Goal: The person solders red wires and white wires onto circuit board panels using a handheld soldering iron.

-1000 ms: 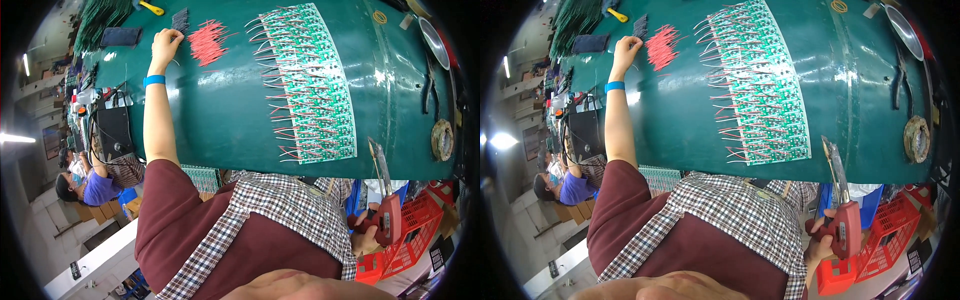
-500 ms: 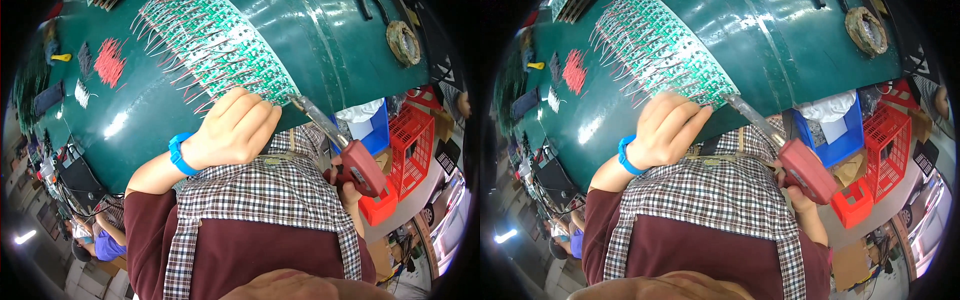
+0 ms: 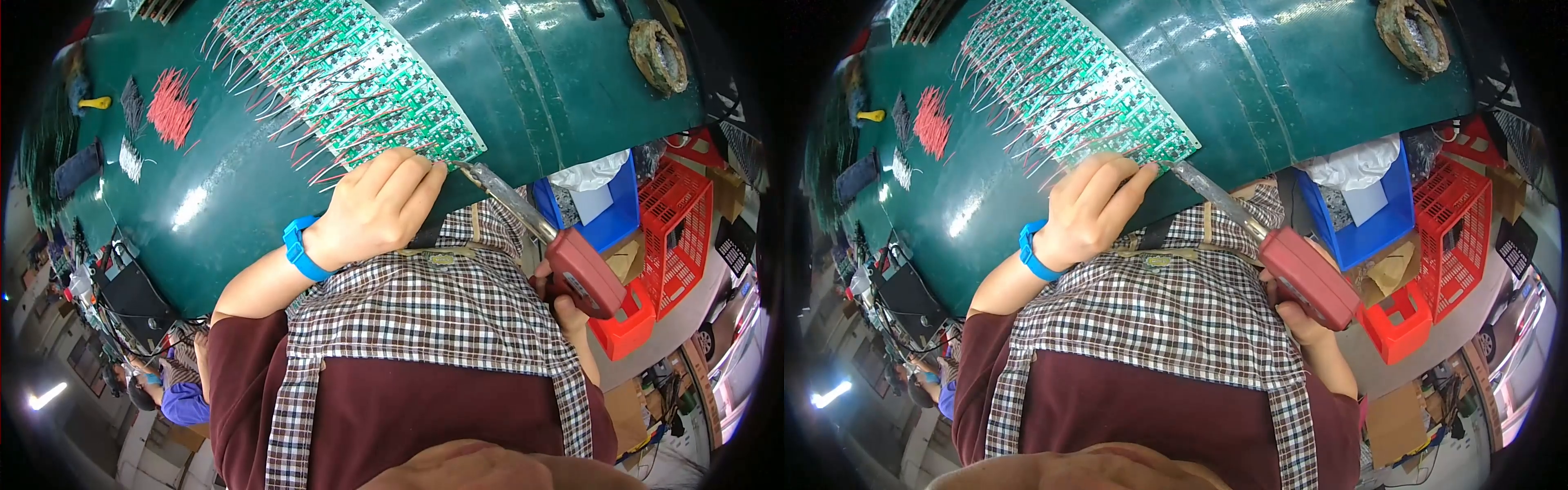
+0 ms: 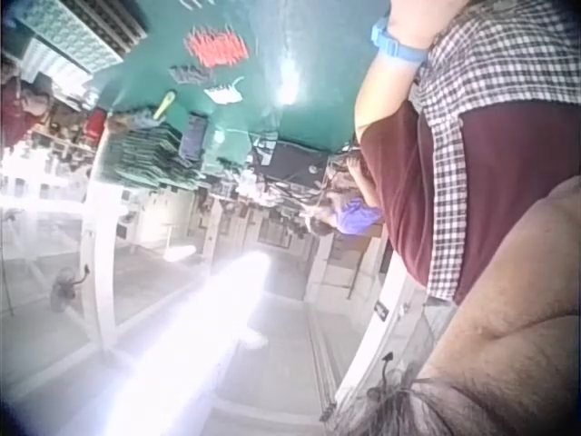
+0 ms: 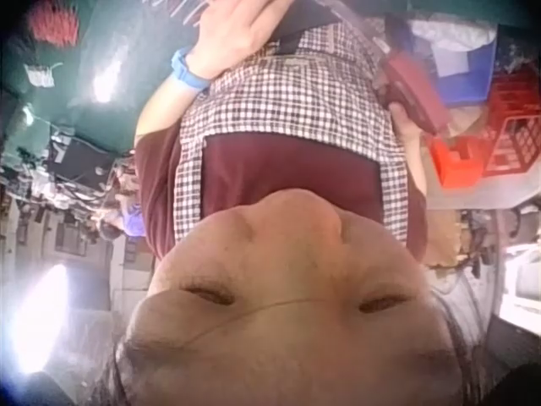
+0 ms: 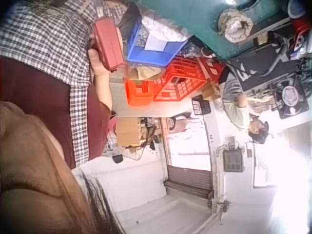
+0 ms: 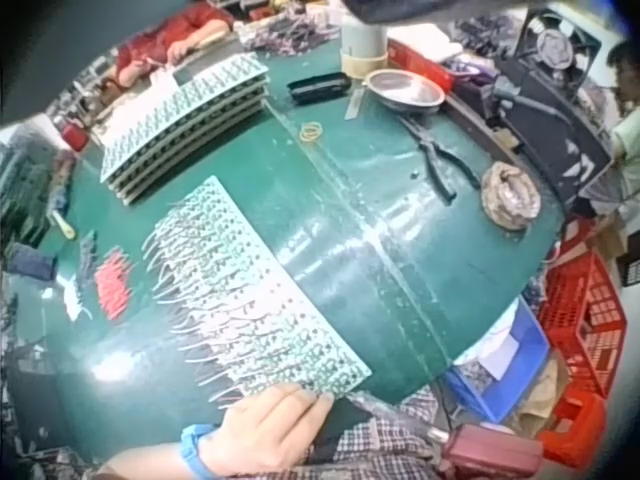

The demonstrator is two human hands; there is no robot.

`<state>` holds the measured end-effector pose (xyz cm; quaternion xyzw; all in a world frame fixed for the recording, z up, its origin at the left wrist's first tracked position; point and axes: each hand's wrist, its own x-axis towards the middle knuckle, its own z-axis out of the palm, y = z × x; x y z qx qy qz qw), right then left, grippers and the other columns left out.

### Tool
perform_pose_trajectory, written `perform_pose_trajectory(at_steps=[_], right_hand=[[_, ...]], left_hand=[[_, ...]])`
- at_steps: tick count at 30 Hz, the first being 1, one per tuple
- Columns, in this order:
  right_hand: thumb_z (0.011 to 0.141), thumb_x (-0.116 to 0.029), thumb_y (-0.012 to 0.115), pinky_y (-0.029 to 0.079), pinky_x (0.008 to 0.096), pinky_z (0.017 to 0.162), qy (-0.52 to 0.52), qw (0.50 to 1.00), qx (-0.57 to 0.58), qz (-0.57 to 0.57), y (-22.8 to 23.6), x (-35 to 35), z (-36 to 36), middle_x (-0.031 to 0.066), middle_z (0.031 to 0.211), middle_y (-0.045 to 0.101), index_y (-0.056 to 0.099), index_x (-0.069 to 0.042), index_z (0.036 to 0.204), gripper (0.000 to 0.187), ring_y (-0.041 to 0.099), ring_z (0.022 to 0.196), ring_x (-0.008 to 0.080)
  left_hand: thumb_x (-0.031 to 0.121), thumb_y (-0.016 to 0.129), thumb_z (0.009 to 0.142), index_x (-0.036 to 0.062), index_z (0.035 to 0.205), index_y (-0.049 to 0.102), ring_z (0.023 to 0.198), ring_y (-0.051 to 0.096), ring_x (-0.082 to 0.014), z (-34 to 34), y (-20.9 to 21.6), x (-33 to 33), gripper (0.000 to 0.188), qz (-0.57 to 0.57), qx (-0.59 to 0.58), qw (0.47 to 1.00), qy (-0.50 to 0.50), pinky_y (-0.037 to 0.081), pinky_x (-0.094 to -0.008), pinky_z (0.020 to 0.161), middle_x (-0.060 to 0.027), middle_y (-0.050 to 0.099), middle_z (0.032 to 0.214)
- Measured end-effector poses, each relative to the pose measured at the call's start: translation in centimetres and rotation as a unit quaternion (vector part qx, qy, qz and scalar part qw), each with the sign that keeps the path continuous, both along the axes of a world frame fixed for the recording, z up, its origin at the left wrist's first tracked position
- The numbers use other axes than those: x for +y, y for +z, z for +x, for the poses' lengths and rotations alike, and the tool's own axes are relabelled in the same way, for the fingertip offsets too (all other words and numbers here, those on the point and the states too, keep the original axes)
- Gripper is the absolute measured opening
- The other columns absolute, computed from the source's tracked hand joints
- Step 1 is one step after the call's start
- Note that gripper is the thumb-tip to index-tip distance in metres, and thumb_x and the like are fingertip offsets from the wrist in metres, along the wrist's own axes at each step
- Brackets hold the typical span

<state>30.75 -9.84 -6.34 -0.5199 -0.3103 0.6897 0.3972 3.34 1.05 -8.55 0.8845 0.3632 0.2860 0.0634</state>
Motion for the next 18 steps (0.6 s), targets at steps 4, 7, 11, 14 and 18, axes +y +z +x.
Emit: perform_pose_trajectory(at_steps=[4, 7, 11, 14, 18], right_hand=[[0.065, -0.029, 0.075, 0.041, 0.02, 0.054, -0.022, 1.0, 0.018, 0.012, -0.2, -0.3, -0.4, 0.0111, 0.09, 0.057, 0.028, 0.0, 0.127, 0.083, 0.052, 0.065, 0.0115], [0.066, -0.028, 0.075, 0.043, 0.0208, 0.057, -0.006, 0.999, 0.036, 0.022, -0.5, -0.3, -0.2, 0.0116, 0.092, 0.057, 0.027, 0.002, 0.127, 0.083, 0.054, 0.069, 0.0131], [0.066, -0.027, 0.074, 0.045, 0.0225, 0.062, -0.038, 0.999, 0.01, 0.014, -0.4, -0.5, -0.3, 0.0119, 0.093, 0.057, 0.026, 0.003, 0.127, 0.084, 0.056, 0.075, 0.015], [0.066, -0.026, 0.074, 0.047, 0.0251, 0.068, -0.009, 0.999, 0.008, 0.031, -0.9, -0.8, 0.3, 0.0125, 0.095, 0.057, 0.027, 0.006, 0.126, 0.083, 0.058, 0.081, 0.0164], [0.066, -0.027, 0.074, 0.047, 0.0261, 0.072, 0.005, 0.999, -0.042, 0.026, -1.4, -1.3, 0.6, 0.0127, 0.098, 0.058, 0.028, 0.007, 0.125, 0.082, 0.058, 0.083, 0.0156]], left_hand=[[0.004, 0.056, 0.056, -0.0017, 0.087, 0.061, 0.068, 0.054, -0.018, -0.3, 0.1, -0.1, 0.033, 0.002, 0.005, 1.0, -0.006, 0.046, -0.0263, 0.054, -0.0065, 0.051, 0.076], [0.004, 0.056, 0.055, -0.0014, 0.088, 0.061, 0.068, 0.054, -0.0179, -0.4, 0.1, -0.1, 0.033, 0.0, 0.003, 1.0, -0.008, 0.046, -0.0262, 0.054, -0.0064, 0.051, 0.076], [0.004, 0.056, 0.056, -0.0013, 0.088, 0.061, 0.068, 0.054, -0.018, -0.4, 0.2, -0.1, 0.033, -0.003, 0.002, 1.0, -0.007, 0.046, -0.0264, 0.054, -0.0063, 0.051, 0.076], [0.004, 0.057, 0.056, -0.0014, 0.088, 0.061, 0.068, 0.053, -0.0181, -0.4, 0.2, -0.1, 0.032, -0.001, 0.006, 1.0, -0.006, 0.046, -0.0265, 0.054, -0.0062, 0.05, 0.076], [0.003, 0.057, 0.056, -0.0015, 0.088, 0.061, 0.068, 0.053, -0.0182, -0.4, 0.3, -0.1, 0.032, -0.004, 0.005, 1.0, -0.006, 0.046, -0.0267, 0.055, -0.0064, 0.05, 0.076]])
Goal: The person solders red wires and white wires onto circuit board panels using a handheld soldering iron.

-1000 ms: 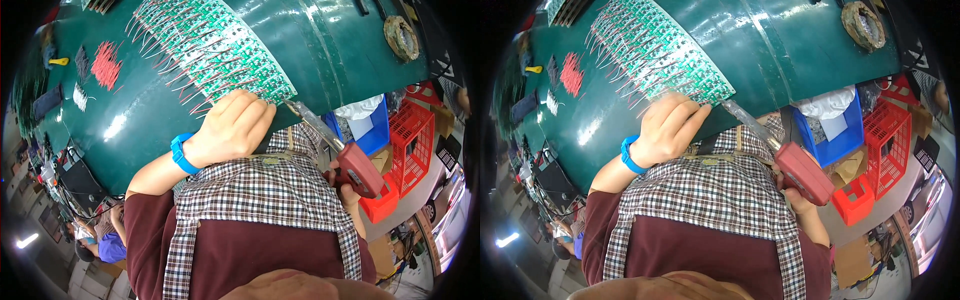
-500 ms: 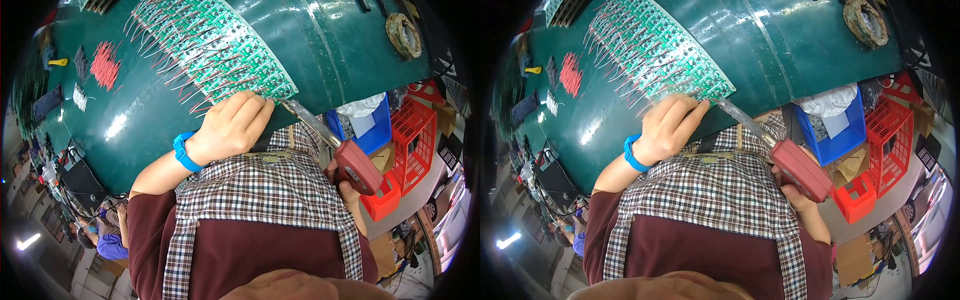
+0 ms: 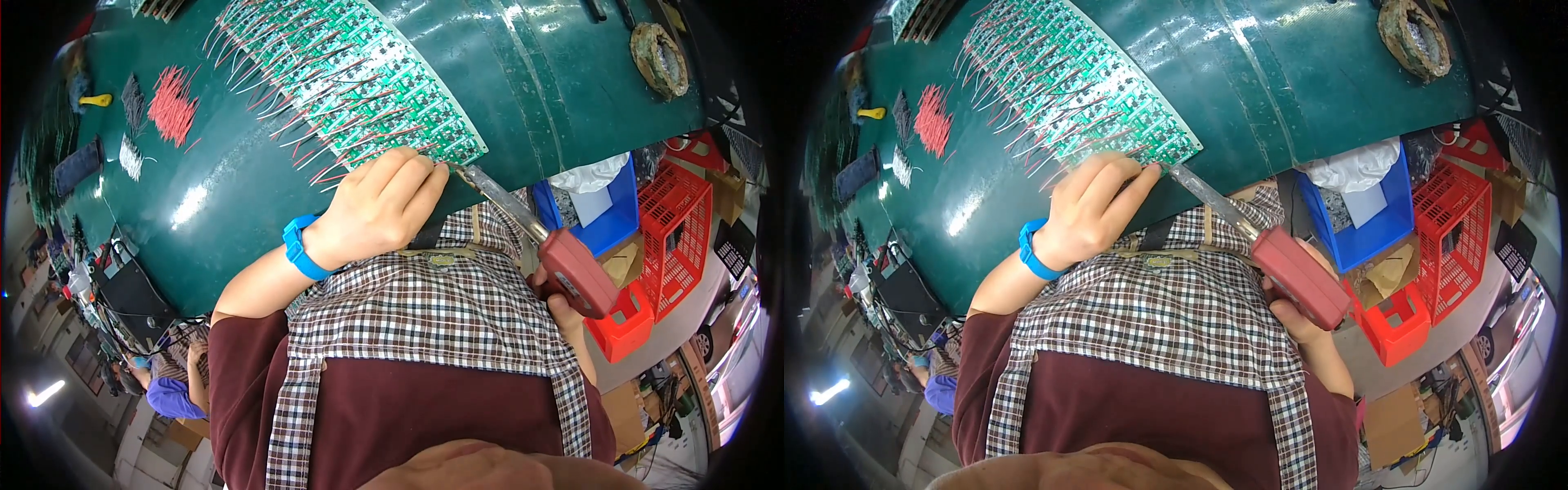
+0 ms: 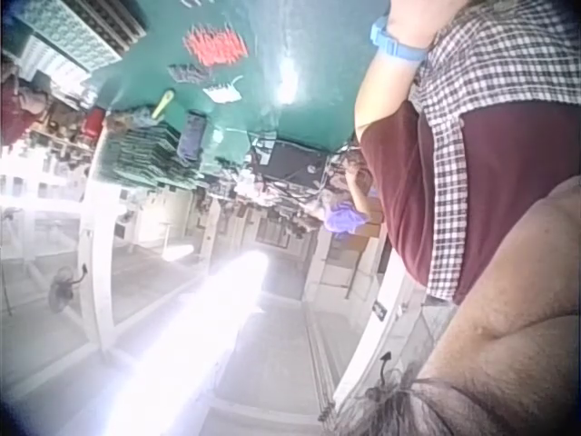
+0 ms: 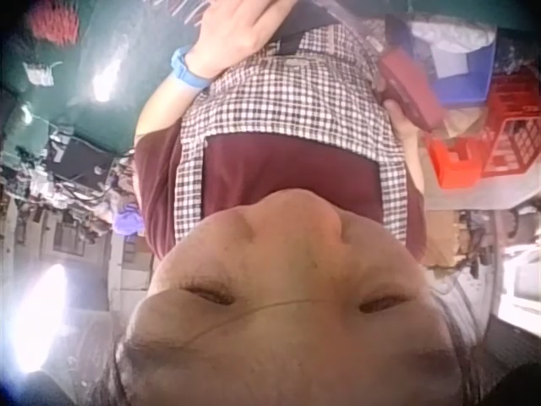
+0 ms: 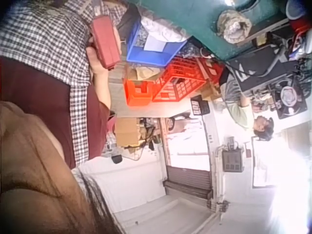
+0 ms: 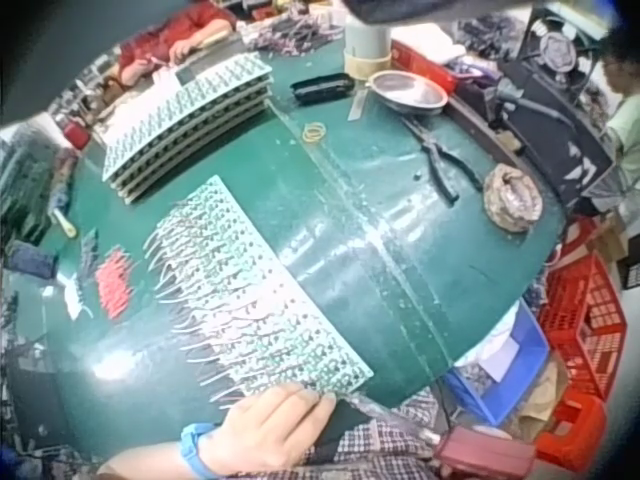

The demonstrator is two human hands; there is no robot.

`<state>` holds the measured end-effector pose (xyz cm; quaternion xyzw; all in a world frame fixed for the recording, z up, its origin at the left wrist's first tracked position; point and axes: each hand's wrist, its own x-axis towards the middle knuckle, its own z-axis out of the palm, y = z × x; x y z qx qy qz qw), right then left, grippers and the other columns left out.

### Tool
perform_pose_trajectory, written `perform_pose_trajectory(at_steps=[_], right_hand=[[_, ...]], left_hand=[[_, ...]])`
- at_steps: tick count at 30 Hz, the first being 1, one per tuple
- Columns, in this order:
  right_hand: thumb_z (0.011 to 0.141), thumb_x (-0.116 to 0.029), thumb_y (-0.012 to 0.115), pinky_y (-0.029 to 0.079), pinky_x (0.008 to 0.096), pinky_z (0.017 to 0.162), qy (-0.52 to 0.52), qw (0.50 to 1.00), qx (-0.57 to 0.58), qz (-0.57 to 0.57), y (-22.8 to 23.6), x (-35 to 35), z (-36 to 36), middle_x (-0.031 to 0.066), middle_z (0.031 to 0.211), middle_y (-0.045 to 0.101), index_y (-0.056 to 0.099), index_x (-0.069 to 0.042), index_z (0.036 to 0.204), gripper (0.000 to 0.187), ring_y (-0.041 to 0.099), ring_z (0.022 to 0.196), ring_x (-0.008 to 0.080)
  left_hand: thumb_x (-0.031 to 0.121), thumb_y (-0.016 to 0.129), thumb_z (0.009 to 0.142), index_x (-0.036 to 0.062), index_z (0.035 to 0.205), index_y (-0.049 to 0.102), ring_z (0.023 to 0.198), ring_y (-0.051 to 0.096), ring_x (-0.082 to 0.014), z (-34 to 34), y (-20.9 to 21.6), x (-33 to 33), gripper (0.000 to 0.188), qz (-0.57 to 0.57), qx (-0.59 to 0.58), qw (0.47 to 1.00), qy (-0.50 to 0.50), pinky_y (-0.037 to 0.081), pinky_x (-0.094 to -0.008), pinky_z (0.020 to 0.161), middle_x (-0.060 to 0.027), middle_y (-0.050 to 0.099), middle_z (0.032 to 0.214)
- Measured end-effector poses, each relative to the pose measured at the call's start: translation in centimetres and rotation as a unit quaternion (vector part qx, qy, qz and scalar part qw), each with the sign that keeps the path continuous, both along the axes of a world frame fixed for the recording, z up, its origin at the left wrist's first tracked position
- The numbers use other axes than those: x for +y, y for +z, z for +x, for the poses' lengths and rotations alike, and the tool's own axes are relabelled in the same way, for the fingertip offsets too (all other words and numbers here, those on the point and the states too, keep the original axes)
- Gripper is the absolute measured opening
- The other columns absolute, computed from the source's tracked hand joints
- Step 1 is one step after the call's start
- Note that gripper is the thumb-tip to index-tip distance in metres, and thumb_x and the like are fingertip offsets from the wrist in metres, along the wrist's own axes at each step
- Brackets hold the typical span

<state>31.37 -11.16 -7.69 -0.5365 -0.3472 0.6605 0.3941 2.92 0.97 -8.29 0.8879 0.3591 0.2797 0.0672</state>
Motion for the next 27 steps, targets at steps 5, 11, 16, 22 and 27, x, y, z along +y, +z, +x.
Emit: perform_pose_trajectory(at_steps=[5, 11, 16, 22, 27], right_hand=[[0.065, -0.029, 0.074, 0.047, 0.0256, 0.068, 0.016, 1.0, 0.003, 0.021, 0.2, 0.5, 0.1, 0.0148, 0.1, 0.057, 0.028, 0.007, 0.125, 0.084, 0.058, 0.076, 0.0157], [0.067, -0.032, 0.073, 0.044, 0.0252, 0.056, -0.076, 0.996, 0.028, 0.043, 1.9, 1.2, -0.1, 0.0173, 0.097, 0.057, 0.024, -0.002, 0.128, 0.084, 0.055, 0.065, 0.0161], [0.078, -0.038, 0.059, 0.043, 0.0241, 0.051, -0.189, 0.903, -0.168, 0.348, 2.7, 7.3, 0.1, 0.0171, 0.105, 0.051, 0.033, 0.002, 0.119, 0.063, 0.05, 0.057, 0.0141], [0.08, -0.009, 0.058, 0.043, 0.0231, 0.053, -0.271, 0.771, -0.475, 0.325, 5.0, 14.2, 0.1, 0.008, 0.086, 0.06, 0.059, 0.002, 0.093, 0.017, 0.054, 0.066, 0.0098], [0.085, -0.003, 0.046, 0.035, 0.0199, 0.048, -0.299, 0.817, -0.36, 0.336, 5.7, 13.6, 0.3, 0.0176, 0.107, 0.054, 0.04, 0.007, 0.113, 0.031, 0.043, 0.054, 0.0118]], left_hand=[[0.003, 0.057, 0.057, -0.0017, 0.09, 0.06, 0.07, 0.054, -0.0188, 0.1, 0.2, 0.0, 0.033, -0.015, 0.003, 1.0, -0.003, 0.046, -0.027, 0.056, -0.0071, 0.05, 0.078], [0.004, 0.057, 0.058, -0.002, 0.091, 0.06, 0.072, 0.054, -0.0202, 0.7, 0.5, 0.6, 0.033, -0.035, -0.007, 0.999, -0.027, 0.047, -0.0281, 0.058, -0.0078, 0.051, 0.079], [0.003, 0.057, 0.059, -0.0027, 0.09, 0.06, 0.072, 0.055, -0.0216, 0.2, 0.8, 0.6, 0.032, -0.041, 0.006, 0.999, 0.0, 0.047, -0.0293, 0.059, -0.0087, 0.052, 0.078], [0.01, 0.056, 0.06, 0.0015, 0.093, 0.058, 0.085, 0.053, -0.0229, -1.2, 1.3, -0.1, 0.034, -0.013, -0.025, 1.0, -0.007, 0.045, -0.0371, 0.077, -0.0089, 0.053, 0.087], [0.005, 0.056, 0.065, 0.005, 0.082, 0.058, 0.081, 0.053, -0.0233, -9.2, 2.2, 2.4, 0.016, 0.03, 0.031, 0.971, 0.235, 0.044, -0.0374, 0.073, -0.0078, 0.054, 0.082]])
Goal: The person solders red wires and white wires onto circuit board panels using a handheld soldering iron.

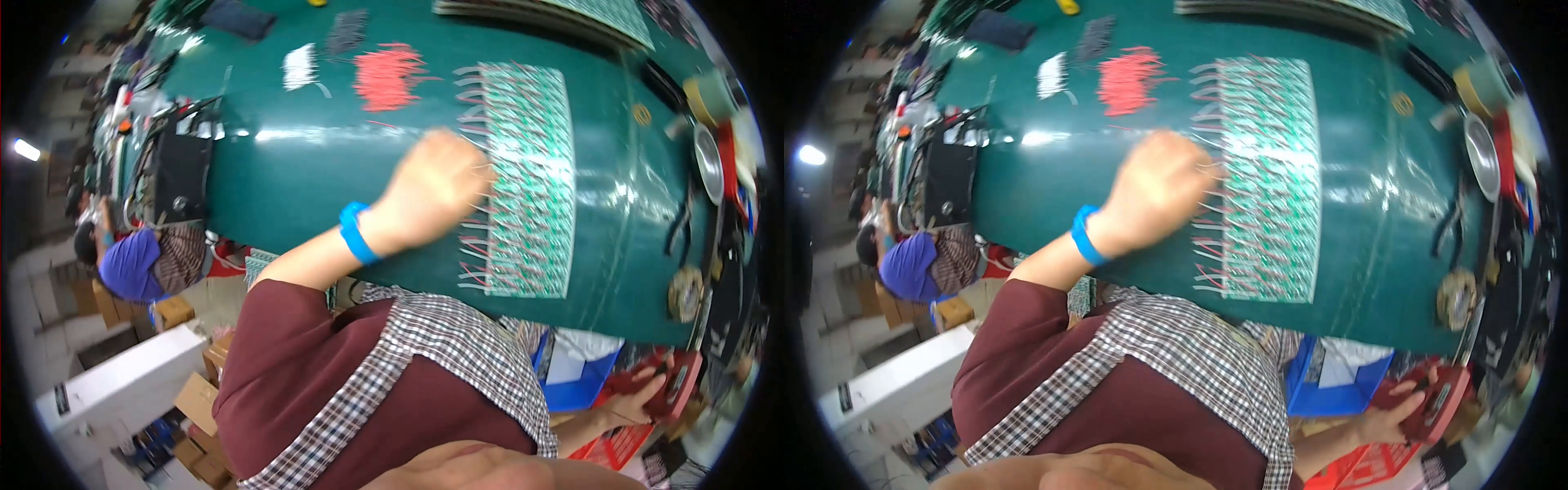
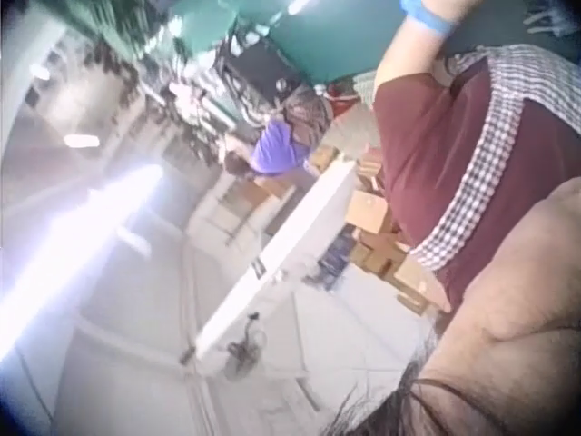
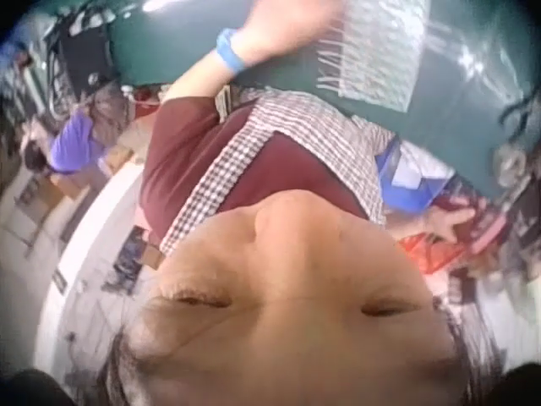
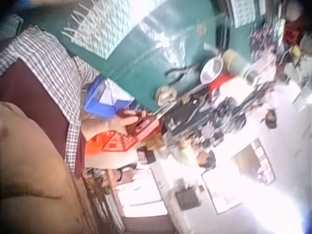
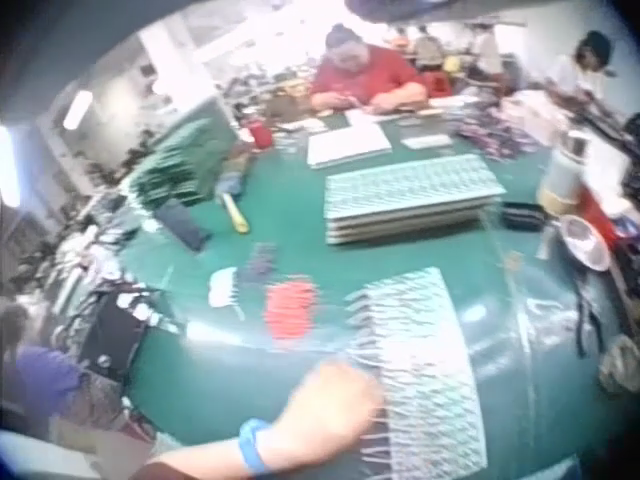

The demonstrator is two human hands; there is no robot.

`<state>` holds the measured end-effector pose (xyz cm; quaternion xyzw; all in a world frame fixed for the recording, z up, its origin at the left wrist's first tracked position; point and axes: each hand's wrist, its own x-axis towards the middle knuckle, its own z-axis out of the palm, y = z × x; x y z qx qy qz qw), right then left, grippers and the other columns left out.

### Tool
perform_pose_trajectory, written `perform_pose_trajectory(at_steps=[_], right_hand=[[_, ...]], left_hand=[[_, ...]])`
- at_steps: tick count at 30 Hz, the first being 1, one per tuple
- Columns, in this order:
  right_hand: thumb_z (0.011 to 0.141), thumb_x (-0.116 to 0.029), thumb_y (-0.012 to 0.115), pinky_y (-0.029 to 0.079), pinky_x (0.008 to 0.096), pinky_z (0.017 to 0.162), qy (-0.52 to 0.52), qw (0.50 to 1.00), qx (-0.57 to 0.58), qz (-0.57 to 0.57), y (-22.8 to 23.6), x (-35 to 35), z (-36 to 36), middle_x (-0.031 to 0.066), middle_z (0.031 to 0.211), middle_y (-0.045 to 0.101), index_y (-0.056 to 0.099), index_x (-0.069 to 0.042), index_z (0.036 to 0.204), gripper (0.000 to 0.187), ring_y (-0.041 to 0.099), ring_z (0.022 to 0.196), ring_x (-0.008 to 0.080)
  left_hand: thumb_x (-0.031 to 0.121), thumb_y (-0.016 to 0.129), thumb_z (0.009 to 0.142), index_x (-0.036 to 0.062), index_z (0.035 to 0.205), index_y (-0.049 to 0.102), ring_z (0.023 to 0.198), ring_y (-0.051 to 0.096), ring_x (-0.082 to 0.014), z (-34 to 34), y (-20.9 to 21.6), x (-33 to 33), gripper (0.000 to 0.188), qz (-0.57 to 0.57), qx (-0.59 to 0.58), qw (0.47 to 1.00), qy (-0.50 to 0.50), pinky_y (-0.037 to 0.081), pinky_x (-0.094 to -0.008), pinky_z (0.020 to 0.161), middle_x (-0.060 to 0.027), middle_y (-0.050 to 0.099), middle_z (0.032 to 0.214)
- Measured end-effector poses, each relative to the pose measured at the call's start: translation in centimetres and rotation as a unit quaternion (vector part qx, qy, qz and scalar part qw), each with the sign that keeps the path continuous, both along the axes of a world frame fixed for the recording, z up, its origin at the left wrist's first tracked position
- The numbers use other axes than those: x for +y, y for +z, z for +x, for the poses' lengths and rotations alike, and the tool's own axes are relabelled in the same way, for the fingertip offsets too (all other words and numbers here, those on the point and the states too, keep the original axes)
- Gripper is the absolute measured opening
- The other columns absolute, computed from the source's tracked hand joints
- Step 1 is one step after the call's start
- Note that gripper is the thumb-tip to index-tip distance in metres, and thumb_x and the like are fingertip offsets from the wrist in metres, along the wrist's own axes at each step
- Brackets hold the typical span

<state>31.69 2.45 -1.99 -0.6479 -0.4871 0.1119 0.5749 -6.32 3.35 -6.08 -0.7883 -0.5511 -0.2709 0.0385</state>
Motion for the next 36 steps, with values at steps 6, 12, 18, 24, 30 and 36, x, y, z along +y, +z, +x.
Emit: perform_pose_trajectory(at_steps=[6, 12, 18, 24, 30, 36], right_hand=[[0.086, -0.027, 0.042, 0.039, 0.0159, 0.047, 0.14, 0.974, 0.035, -0.173, 0.1, 1.1, 0.3, 0.0073, 0.1, 0.052, 0.039, 0.002, 0.12, 0.045, 0.044, 0.064, 0.0109], [0.088, -0.023, 0.042, 0.041, 0.0198, 0.043, 0.153, 0.981, 0.056, -0.102, -0.2, 2.8, -4.7, 0.0121, 0.117, 0.047, 0.035, 0.002, 0.119, 0.041, 0.044, 0.063, 0.0115], [0.087, -0.01, 0.047, 0.04, 0.0192, 0.038, 0.139, 0.98, 0.089, -0.111, 0.3, 3.5, -6.5, 0.0108, 0.113, 0.05, 0.037, 0.0, 0.117, 0.034, 0.045, 0.059, 0.0098], [0.086, -0.011, 0.046, 0.034, 0.0182, 0.033, 0.13, 0.985, 0.078, -0.087, 0.6, 3.7, -7.1, 0.0154, 0.108, 0.052, 0.034, 0.002, 0.119, 0.037, 0.041, 0.051, 0.0095], [0.085, -0.011, 0.048, 0.037, 0.0172, 0.037, 0.128, 0.983, 0.094, -0.091, 0.6, 3.5, -6.6, 0.0124, 0.109, 0.052, 0.039, 0.002, 0.114, 0.033, 0.044, 0.057, 0.01], [0.086, -0.01, 0.045, 0.033, 0.0189, 0.033, 0.157, 0.983, 0.06, -0.07, 0.4, 3.5, -6.1, 0.0176, 0.109, 0.05, 0.034, 0.003, 0.119, 0.037, 0.042, 0.052, 0.0096]], left_hand=[[0.009, 0.061, 0.066, 0.008, 0.085, 0.063, 0.086, 0.052, -0.0244, -21.8, -1.6, -2.9, 0.018, -0.019, 0.176, 0.918, 0.354, 0.041, -0.0371, 0.076, -0.0052, 0.058, 0.087], [0.013, 0.065, 0.067, 0.0079, 0.086, 0.063, 0.089, 0.051, -0.0227, -25.3, -2.0, -1.3, 0.02, -0.111, 0.094, 0.934, 0.325, 0.037, -0.0357, 0.081, -0.0032, 0.058, 0.088], [0.012, 0.064, 0.068, 0.0058, 0.075, 0.065, 0.087, 0.051, -0.0225, -26.5, -1.9, -1.0, 0.01, -0.09, 0.054, 0.945, 0.308, 0.04, -0.0346, 0.076, -0.0038, 0.059, 0.081], [0.013, 0.063, 0.071, 0.005, 0.077, 0.066, 0.085, 0.052, -0.0232, -26.7, -2.4, -1.4, 0.011, -0.013, 0.025, 0.954, 0.298, 0.042, -0.0339, 0.073, -0.0053, 0.06, 0.081], [0.016, 0.064, 0.072, 0.0083, 0.082, 0.068, 0.076, 0.055, -0.0236, -25.3, -1.2, -1.6, 0.013, -0.09, -0.086, 0.901, 0.415, 0.043, -0.0333, 0.068, -0.011, 0.061, 0.081], [0.013, 0.062, 0.073, 0.002, 0.083, 0.066, 0.063, 0.057, -0.015, -25.4, -1.7, -1.5, 0.015, -0.102, -0.159, 0.875, 0.446, 0.043, -0.0269, 0.057, -0.0106, 0.064, 0.074]])
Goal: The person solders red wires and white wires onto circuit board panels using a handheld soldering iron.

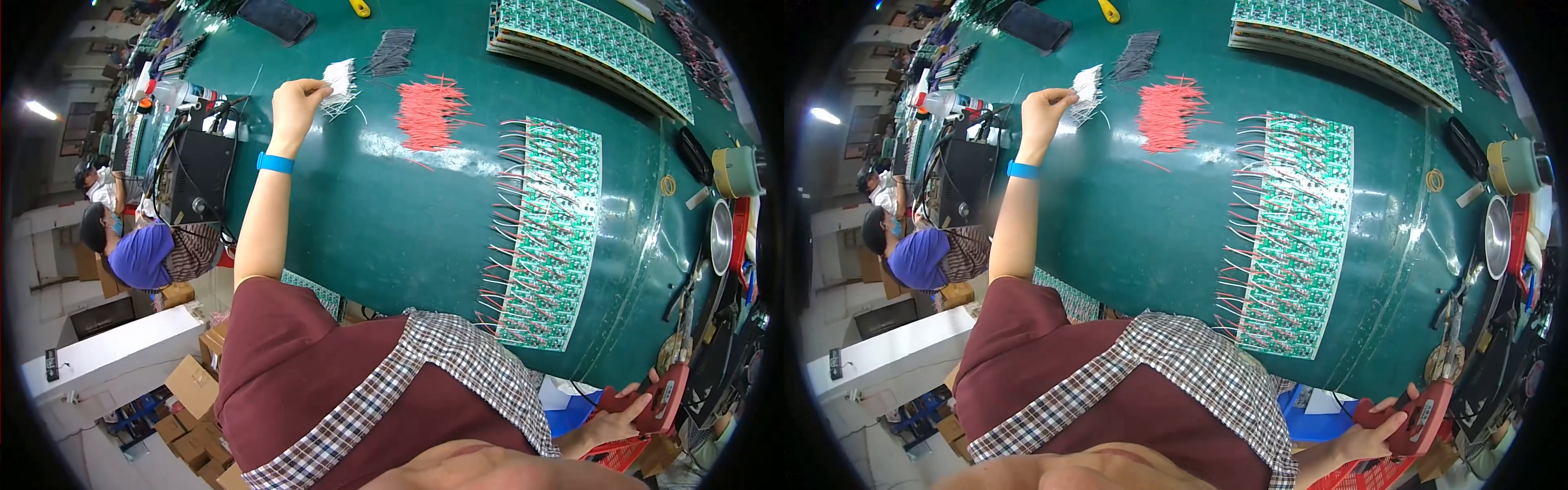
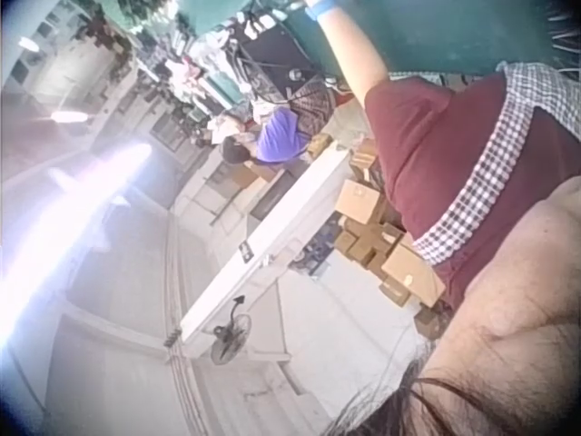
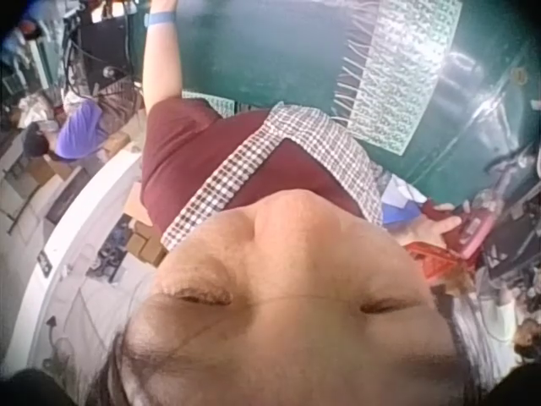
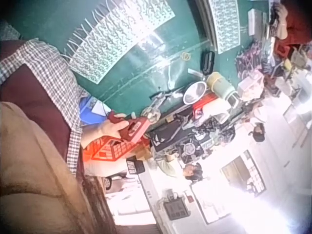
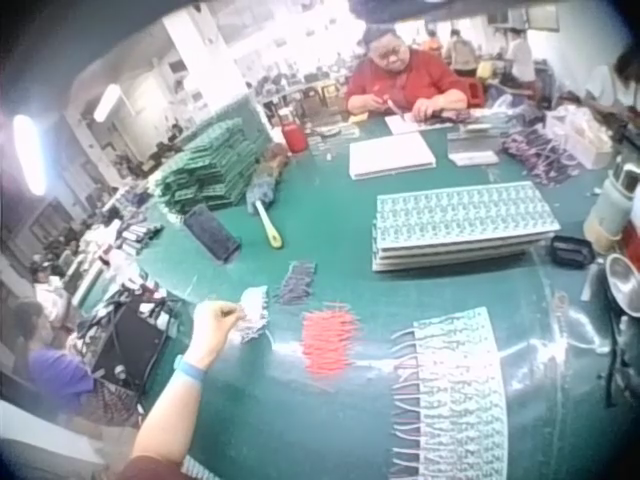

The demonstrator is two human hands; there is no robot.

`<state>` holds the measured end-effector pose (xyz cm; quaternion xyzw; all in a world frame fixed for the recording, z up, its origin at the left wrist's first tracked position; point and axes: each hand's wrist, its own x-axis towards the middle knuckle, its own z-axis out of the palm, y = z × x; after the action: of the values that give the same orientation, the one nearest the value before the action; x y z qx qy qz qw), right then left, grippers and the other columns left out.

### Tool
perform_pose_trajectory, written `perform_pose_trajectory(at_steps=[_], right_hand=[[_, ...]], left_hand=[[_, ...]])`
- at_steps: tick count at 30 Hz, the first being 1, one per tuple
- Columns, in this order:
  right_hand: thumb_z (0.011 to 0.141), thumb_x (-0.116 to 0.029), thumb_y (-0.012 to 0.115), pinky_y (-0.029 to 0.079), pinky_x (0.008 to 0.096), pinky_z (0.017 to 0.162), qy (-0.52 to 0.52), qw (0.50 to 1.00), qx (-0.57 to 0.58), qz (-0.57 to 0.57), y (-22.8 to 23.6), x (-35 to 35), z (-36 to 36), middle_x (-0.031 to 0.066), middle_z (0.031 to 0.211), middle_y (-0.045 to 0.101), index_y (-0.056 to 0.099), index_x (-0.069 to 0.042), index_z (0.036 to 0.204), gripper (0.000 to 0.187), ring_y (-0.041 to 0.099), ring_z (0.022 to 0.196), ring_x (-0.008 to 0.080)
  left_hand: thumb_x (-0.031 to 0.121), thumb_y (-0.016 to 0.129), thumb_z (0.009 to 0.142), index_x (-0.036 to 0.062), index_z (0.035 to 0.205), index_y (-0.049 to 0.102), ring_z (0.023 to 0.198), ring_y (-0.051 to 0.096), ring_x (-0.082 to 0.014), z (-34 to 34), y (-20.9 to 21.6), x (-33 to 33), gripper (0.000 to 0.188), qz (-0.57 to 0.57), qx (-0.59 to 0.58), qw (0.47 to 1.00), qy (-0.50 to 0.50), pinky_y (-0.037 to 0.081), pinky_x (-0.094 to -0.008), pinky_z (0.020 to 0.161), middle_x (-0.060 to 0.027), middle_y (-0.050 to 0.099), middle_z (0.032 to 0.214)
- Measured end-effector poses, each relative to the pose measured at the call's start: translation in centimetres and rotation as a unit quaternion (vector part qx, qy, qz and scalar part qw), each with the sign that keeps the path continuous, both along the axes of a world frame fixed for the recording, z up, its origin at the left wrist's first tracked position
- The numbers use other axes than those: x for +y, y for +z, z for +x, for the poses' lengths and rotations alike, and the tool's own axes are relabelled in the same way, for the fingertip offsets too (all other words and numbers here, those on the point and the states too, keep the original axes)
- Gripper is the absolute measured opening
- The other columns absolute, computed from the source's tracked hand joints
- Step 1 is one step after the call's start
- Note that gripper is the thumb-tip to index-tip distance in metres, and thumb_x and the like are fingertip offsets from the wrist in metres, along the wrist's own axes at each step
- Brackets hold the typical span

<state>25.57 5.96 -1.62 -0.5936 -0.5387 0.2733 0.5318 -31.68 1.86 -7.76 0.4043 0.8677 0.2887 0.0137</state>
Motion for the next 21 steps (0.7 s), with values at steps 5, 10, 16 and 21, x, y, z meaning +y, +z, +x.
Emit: perform_pose_trajectory(at_steps=[5, 10, 16, 21], right_hand=[[0.087, -0.014, 0.047, 0.034, 0.0169, 0.032, -0.002, 1.0, 0.026, -0.004, 0.0, 0.1, -0.5, 0.0135, 0.11, 0.051, 0.039, 0.003, 0.115, 0.033, 0.042, 0.054, 0.0088], [0.087, -0.012, 0.045, 0.037, 0.0203, 0.037, -0.002, 0.998, 0.035, -0.052, 0.0, 0.4, 0.1, 0.0146, 0.11, 0.051, 0.037, 0.001, 0.118, 0.035, 0.042, 0.055, 0.0096], [0.086, -0.009, 0.044, 0.046, 0.0243, 0.058, 0.166, 0.978, 0.002, -0.13, -3.2, 6.3, -4.1, 0.0142, 0.114, 0.05, 0.034, 0.003, 0.121, 0.039, 0.051, 0.072, 0.0151], [0.085, -0.009, 0.045, 0.046, 0.0258, 0.064, 0.338, 0.937, -0.031, -0.082, -5.4, 11.5, -7.7, 0.0139, 0.115, 0.049, 0.035, 0.003, 0.121, 0.039, 0.052, 0.08, 0.0169]], left_hand=[[0.01, 0.059, 0.077, -0.0029, 0.087, 0.064, 0.057, 0.052, -0.0068, -1.0, -0.9, 0.0, 0.017, 0.055, -0.181, 0.982, -0.03, 0.041, -0.0202, 0.052, -0.0062, 0.066, 0.077], [0.01, 0.058, 0.079, -0.0025, 0.09, 0.063, 0.056, 0.05, -0.0048, -0.8, 0.5, -2.5, 0.017, 0.137, -0.269, 0.953, 0.01, 0.039, -0.0167, 0.048, -0.0053, 0.066, 0.08], [0.008, 0.06, 0.078, 0.0013, 0.083, 0.065, 0.054, 0.05, -0.0045, 5.2, -3.0, -2.6, 0.01, 0.195, -0.305, 0.932, -0.002, 0.038, -0.0185, 0.044, -0.0012, 0.064, 0.073], [0.007, 0.06, 0.076, -0.0029, 0.082, 0.064, 0.059, 0.053, -0.0044, 5.6, -2.3, -5.4, 0.012, 0.233, -0.327, 0.915, 0.051, 0.039, -0.0189, 0.047, -0.0035, 0.064, 0.072]])
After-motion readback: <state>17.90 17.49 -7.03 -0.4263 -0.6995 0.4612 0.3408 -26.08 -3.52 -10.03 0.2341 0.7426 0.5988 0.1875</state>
